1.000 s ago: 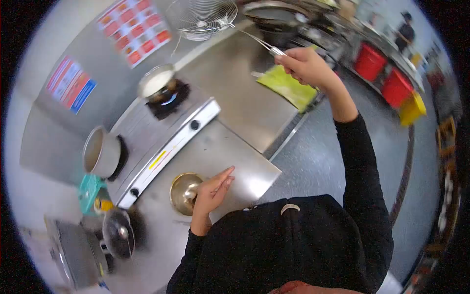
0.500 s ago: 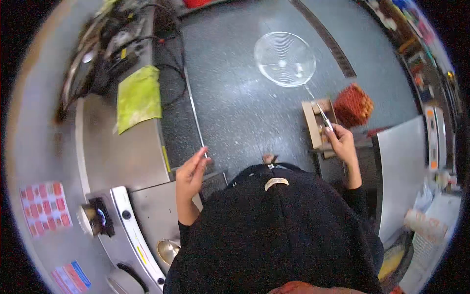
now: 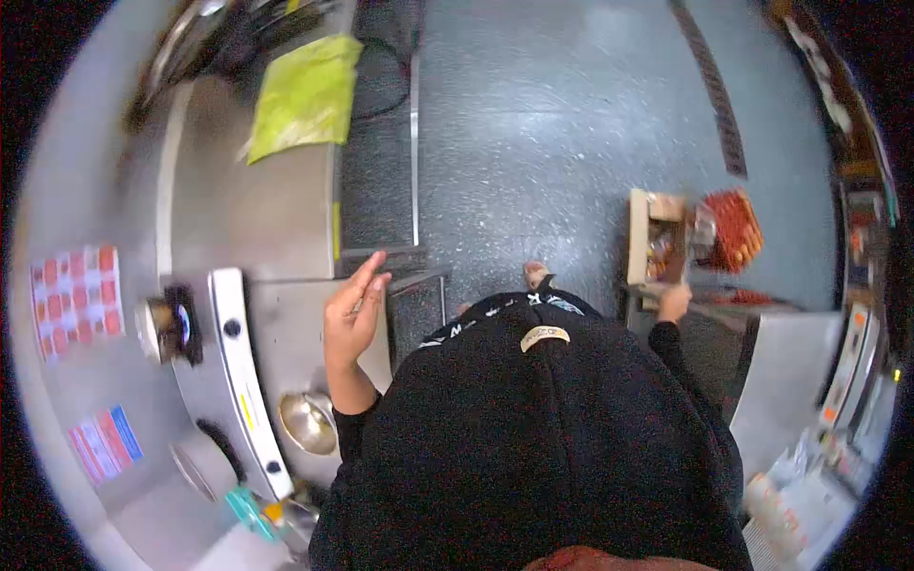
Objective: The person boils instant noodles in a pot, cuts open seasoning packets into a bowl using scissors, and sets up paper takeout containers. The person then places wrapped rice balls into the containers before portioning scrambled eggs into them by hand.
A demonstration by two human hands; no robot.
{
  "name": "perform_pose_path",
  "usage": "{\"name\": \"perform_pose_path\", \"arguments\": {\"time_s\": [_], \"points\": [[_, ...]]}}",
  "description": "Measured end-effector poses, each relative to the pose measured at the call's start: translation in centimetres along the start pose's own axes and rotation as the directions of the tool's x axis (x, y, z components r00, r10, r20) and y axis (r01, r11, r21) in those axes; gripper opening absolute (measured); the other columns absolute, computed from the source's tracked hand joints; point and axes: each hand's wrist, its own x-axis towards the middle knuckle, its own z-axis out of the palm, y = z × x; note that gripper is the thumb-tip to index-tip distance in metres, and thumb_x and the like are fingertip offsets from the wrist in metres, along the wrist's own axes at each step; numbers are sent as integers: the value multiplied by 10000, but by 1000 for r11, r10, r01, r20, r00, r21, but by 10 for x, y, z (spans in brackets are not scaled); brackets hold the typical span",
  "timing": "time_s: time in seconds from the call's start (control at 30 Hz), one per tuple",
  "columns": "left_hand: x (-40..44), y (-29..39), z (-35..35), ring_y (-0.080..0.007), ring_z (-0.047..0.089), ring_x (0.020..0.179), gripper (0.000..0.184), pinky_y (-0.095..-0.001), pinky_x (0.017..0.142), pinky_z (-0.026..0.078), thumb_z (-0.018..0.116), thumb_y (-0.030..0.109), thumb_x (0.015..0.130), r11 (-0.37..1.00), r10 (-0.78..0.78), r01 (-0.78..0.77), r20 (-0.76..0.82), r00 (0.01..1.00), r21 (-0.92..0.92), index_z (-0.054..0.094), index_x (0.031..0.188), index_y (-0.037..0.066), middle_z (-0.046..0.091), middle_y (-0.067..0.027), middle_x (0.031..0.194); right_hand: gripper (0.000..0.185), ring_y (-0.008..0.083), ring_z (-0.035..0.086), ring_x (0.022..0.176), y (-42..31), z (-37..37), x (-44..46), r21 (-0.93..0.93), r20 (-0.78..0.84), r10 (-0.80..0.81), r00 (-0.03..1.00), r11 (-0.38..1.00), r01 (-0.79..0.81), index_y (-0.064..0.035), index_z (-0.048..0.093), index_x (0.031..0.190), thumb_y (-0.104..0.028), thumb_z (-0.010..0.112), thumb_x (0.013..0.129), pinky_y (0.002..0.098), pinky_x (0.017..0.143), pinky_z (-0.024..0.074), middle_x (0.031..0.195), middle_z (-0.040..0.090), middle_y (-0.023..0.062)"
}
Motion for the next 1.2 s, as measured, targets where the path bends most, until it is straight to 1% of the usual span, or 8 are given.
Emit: {"name": "perform_pose_path", "arguments": {"time_s": [0.07,0.1,0.23,0.3,0.47,0.67,0.87,1.2], "points": [[-28,2,-26,-180,594,883,297,-271,755,462,506,-13,821,998,-24,30,-121,992,53,524,1117,-25,582,-134,1067,166,271,567,598,28,52,28,-410,-151,-528,835,802,434,-42,585,718,-202,541,735,375,503,453,785,602,125],[-44,4,-40,-177,596,880,288,-269,754,461,502,1,829,994,-42,60,-190,981,88,525,1115,-27,582,-132,1065,176,237,505,440,21,57,51,-526,122,-609,784,630,571,-67,569,631,-199,538,744,352,426,421,600,567,84],[-123,12,-86,-163,617,799,260,-265,729,464,510,67,844,967,-107,208,-512,852,145,556,1094,15,596,-113,1042,202,142,424,410,-116,-15,22,374,-134,-396,909,829,416,-62,559,706,-237,516,797,288,384,359,532,471,23],[-163,20,-106,-157,618,771,253,-259,711,466,517,80,843,943,-60,264,-677,734,203,567,1086,32,602,-106,1029,215,110,395,422,-213,-66,-13,873,7,-235,972,476,109,-58,550,769,-263,509,819,259,374,328,551,436,1],[-246,13,-133,-121,599,733,245,-236,669,469,517,78,839,946,-151,324,-911,385,-19,574,1069,15,626,-87,944,249,35,341,461,-428,-194,-172,997,-72,-710,700,-43,58,-52,531,885,-296,487,870,193,365,265,596,373,-47],[-329,-28,-139,-81,560,664,244,-214,627,466,507,56,835,953,-86,297,-994,66,-62,569,1062,-9,633,-91,862,274,180,569,671,-615,-314,-381,631,-652,-755,-69,-591,503,31,560,1016,-179,516,846,291,608,446,805,605,148],[-404,-83,-120,-77,542,612,265,-216,574,446,527,115,818,813,-193,486,-936,-295,-321,569,1039,-26,635,-94,781,182,361,570,749,-716,-398,-562,97,-518,-599,-611,-751,654,-49,553,898,-184,475,805,441,637,460,819,572,190],[-455,-134,-57,-183,582,600,237,-290,580,457,520,186,812,503,-76,639,-766,-638,-582,615,901,-11,622,-127,700,178,341,600,784,-751,-438,-606,-240,-228,-592,-773,-735,634,-4,605,835,-112,492,750,417,677,493,831,596,186]]}}
